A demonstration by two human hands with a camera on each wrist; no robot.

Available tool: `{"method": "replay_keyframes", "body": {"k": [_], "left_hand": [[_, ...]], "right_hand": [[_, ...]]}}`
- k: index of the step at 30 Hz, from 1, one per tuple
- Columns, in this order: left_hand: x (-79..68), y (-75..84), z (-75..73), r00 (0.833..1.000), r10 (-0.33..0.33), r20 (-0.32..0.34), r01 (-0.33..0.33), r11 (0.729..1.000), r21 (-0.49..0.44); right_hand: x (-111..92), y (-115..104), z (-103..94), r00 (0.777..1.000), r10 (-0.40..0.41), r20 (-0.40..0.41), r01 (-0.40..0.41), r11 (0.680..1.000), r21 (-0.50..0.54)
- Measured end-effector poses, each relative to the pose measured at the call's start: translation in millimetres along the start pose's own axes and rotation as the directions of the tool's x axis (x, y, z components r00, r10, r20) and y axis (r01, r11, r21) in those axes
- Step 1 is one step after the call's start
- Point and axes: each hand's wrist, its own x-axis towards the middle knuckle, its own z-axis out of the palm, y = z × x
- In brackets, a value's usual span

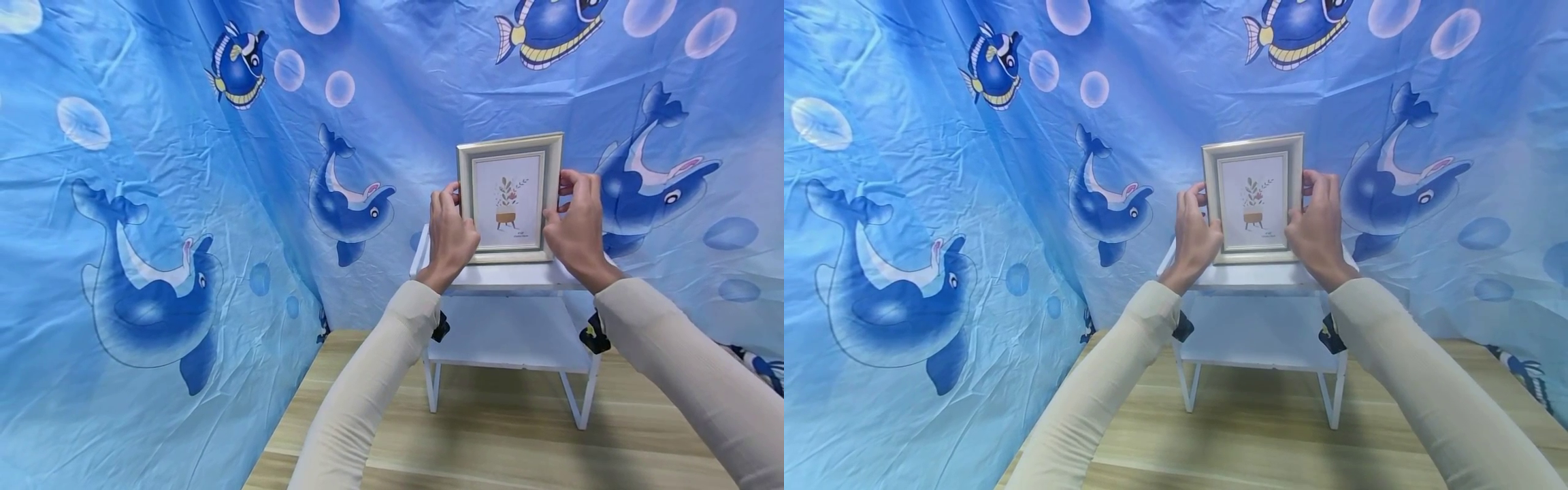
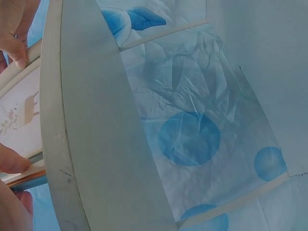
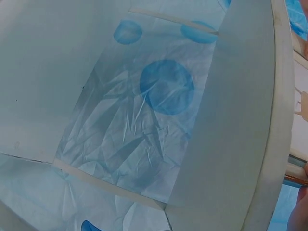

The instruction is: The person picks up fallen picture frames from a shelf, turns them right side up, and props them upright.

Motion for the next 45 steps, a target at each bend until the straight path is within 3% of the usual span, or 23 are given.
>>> {"method": "replay_keyframes", "body": {"k": [13,17,19,22,24,27,32,35,45], "left_hand": [[-1.0,-1.7,-1.9,1.0,0.022,0.003,-0.022,1.0,0.0],[-1.8,-3.9,-2.2,1.0,0.025,0.018,-0.025,1.0,0.011],[-1.9,-5.1,-2.6,0.999,0.031,0.019,-0.032,0.999,0.015],[-1.6,-6.4,-3.3,0.999,0.044,0.016,-0.044,0.999,0.01],[-1.2,-7.1,-3.8,0.999,0.05,0.017,-0.05,0.999,0.007],[-1.2,-8.1,-4.1,0.998,0.056,0.021,-0.056,0.998,-0.008],[-1.6,-9.7,-4.1,0.997,0.074,0.013,-0.073,0.997,-0.027],[-1.3,-9.4,-5.4,0.997,0.077,0.01,-0.077,0.997,-0.021],[-4.7,-9.9,-5.4,0.995,0.094,0.026,-0.094,0.995,0.013]], "right_hand": [[-1.0,-4.7,-1.1,1.0,0.006,-0.004,-0.006,1.0,-0.027],[2.1,-9.9,-3.0,0.999,0.003,-0.044,-0.005,0.999,-0.042],[7.6,-16.6,-5.2,0.996,-0.023,-0.081,0.018,0.998,-0.055],[20.5,-31.1,-7.7,0.988,-0.125,-0.096,0.114,0.987,-0.117],[29.8,-42.7,-7.2,0.974,-0.222,-0.048,0.209,0.96,-0.188],[40.5,-60.0,-1.9,0.939,-0.334,0.08,0.343,0.89,-0.3],[53.3,-85.5,12.4,0.887,-0.371,0.273,0.453,0.813,-0.366],[59.2,-95.8,20.5,0.871,-0.367,0.327,0.474,0.806,-0.355],[62.7,-101.7,32.9,0.854,-0.362,0.375,0.492,0.798,-0.35]]}}
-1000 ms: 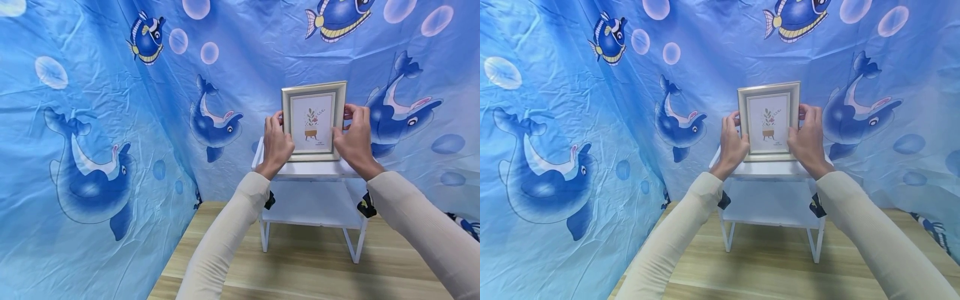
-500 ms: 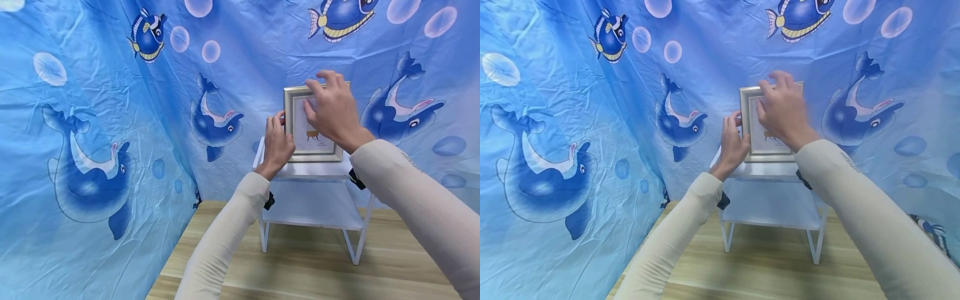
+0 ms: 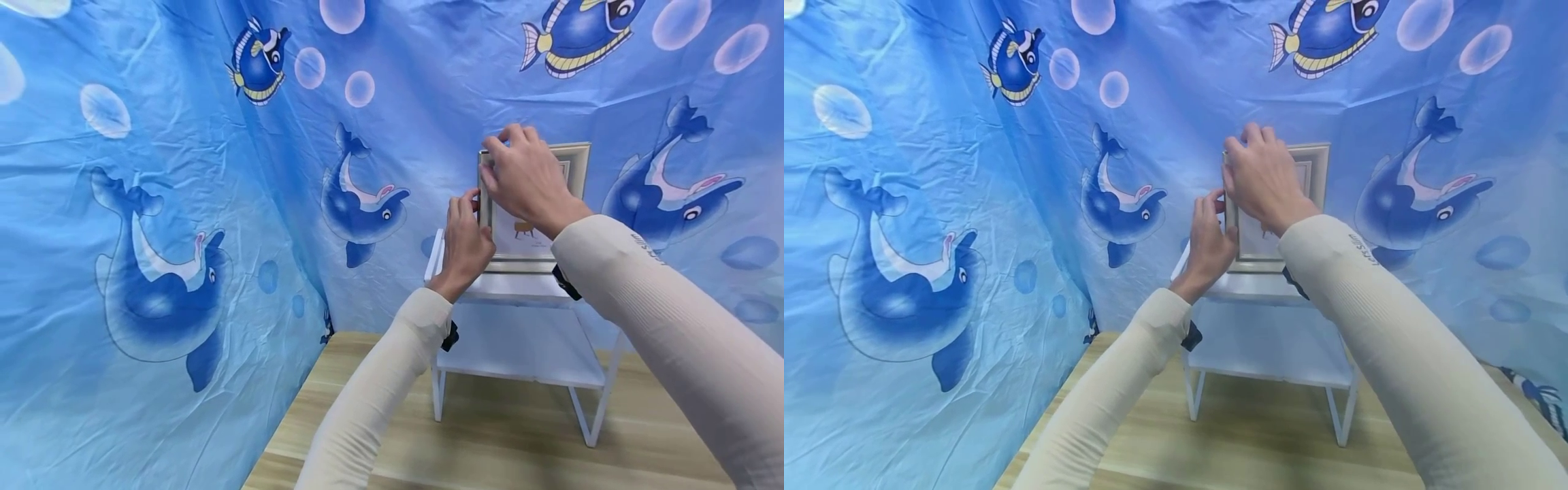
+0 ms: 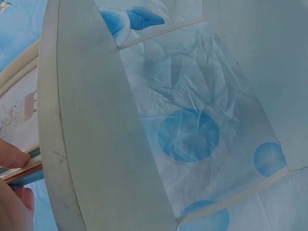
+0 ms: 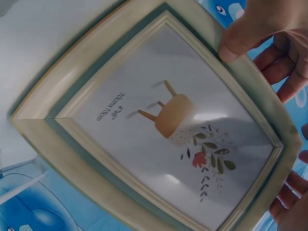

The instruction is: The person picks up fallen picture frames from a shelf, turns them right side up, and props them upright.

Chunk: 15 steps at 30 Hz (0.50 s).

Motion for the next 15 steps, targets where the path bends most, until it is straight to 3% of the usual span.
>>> {"method": "replay_keyframes", "body": {"k": [6,10,13,15], "left_hand": [[-2.3,-2.8,0.4,0.999,-0.012,0.033,0.012,1.0,-0.002],[3.8,-8.5,-5.7,0.997,-0.047,0.061,0.054,0.99,-0.129],[8.2,-14.2,-11.7,0.992,-0.091,0.088,0.11,0.962,-0.248],[10.2,-18.2,-14.8,0.987,-0.122,0.106,0.147,0.949,-0.28]], "right_hand": [[-0.4,-1.3,5.2,0.998,0.02,0.06,-0.018,0.999,-0.03],[2.8,-2.2,6.3,0.998,0.012,0.058,-0.008,0.997,-0.072],[5.1,-2.8,7.0,0.999,0.018,0.051,-0.014,0.996,-0.087],[6.4,-3.5,7.9,0.998,0.026,0.048,-0.021,0.995,-0.095]]}}
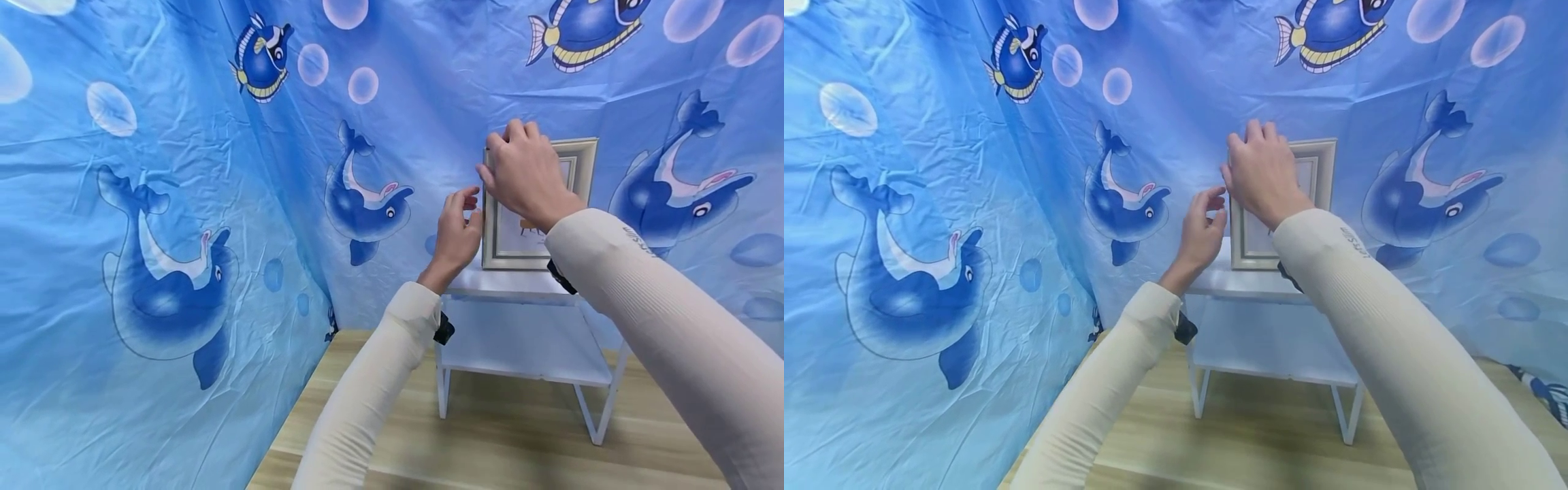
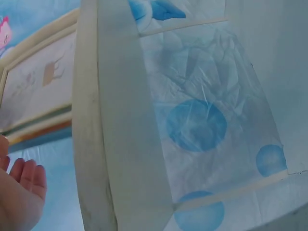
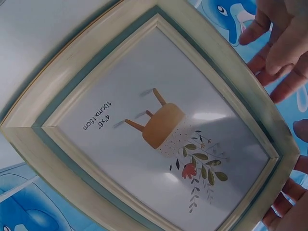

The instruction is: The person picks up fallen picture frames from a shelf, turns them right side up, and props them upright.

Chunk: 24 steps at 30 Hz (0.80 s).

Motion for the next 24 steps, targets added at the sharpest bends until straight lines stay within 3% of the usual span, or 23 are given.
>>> {"method": "replay_keyframes", "body": {"k": [3,5,11,24], "left_hand": [[3.2,-4.7,-1.0,0.997,-0.056,0.058,0.054,0.998,0.035],[4.9,-7.7,-0.8,0.987,-0.102,0.122,0.09,0.99,0.105],[9.8,-14.6,0.9,0.936,-0.182,0.301,0.112,0.965,0.236],[13.7,-19.3,-1.5,0.891,-0.195,0.409,0.086,0.959,0.271]], "right_hand": [[0.4,0.5,0.7,1.0,0.015,0.005,-0.015,1.0,-0.02],[0.5,0.0,1.7,1.0,0.026,0.013,-0.026,0.999,-0.031],[0.7,-4.2,5.2,0.998,0.054,0.014,-0.053,0.997,-0.053],[1.0,-8.4,8.7,0.995,0.072,-0.067,-0.077,0.994,-0.074]]}}
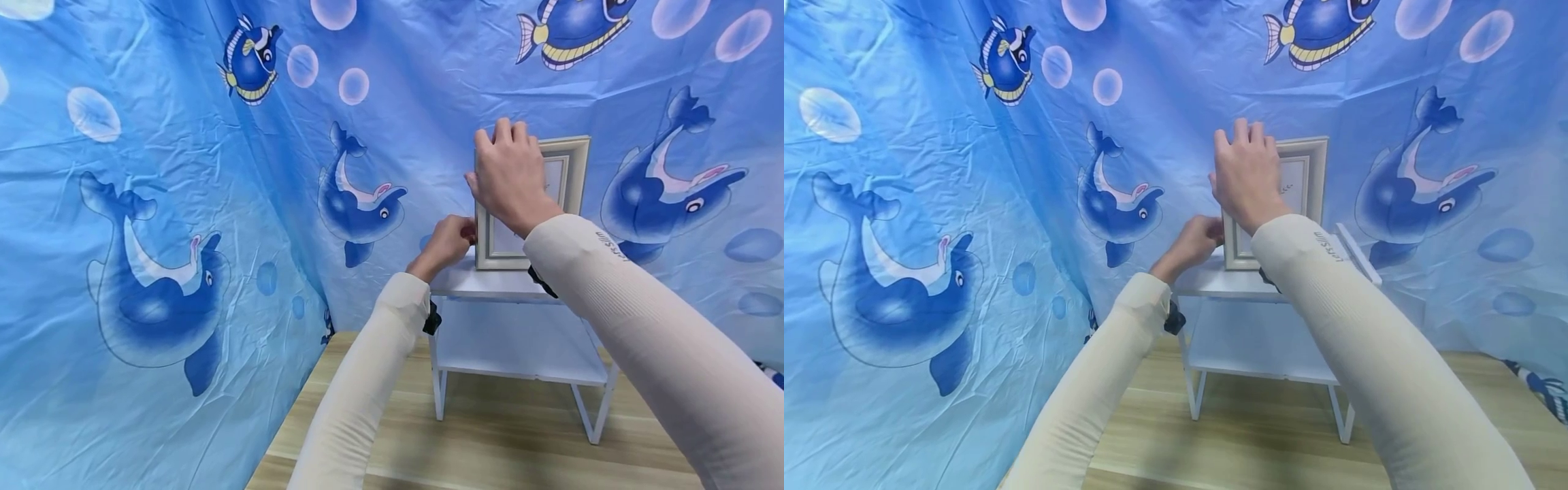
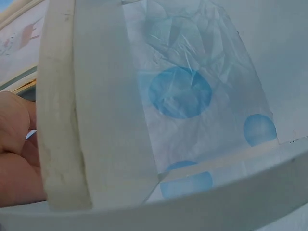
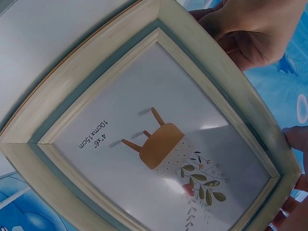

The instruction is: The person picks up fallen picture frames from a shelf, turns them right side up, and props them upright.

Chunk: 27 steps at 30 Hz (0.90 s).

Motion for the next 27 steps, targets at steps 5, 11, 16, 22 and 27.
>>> {"method": "replay_keyframes", "body": {"k": [5,11,16,22,27], "left_hand": [[-0.2,0.2,0.2,1.0,0.009,0.007,-0.009,1.0,0.0],[0.8,3.9,-0.7,1.0,0.023,0.015,-0.023,1.0,0.005],[2.8,4.9,0.5,0.999,0.015,0.035,-0.015,1.0,-0.001],[3.6,4.4,1.1,0.998,0.011,0.057,-0.01,1.0,-0.025],[2.0,0.7,-0.4,0.999,0.009,0.043,-0.009,1.0,-0.012]], "right_hand": [[0.1,-0.7,-0.9,1.0,0.014,-0.025,-0.013,1.0,0.009],[-0.4,0.4,-4.6,1.0,0.023,-0.014,-0.022,1.0,0.011],[-1.5,2.7,-5.9,1.0,0.018,-0.016,-0.018,1.0,0.016],[-1.9,3.7,-5.2,1.0,0.011,-0.027,-0.01,1.0,0.023],[-0.4,0.9,-3.0,1.0,0.0,-0.027,0.002,0.999,0.048]]}}
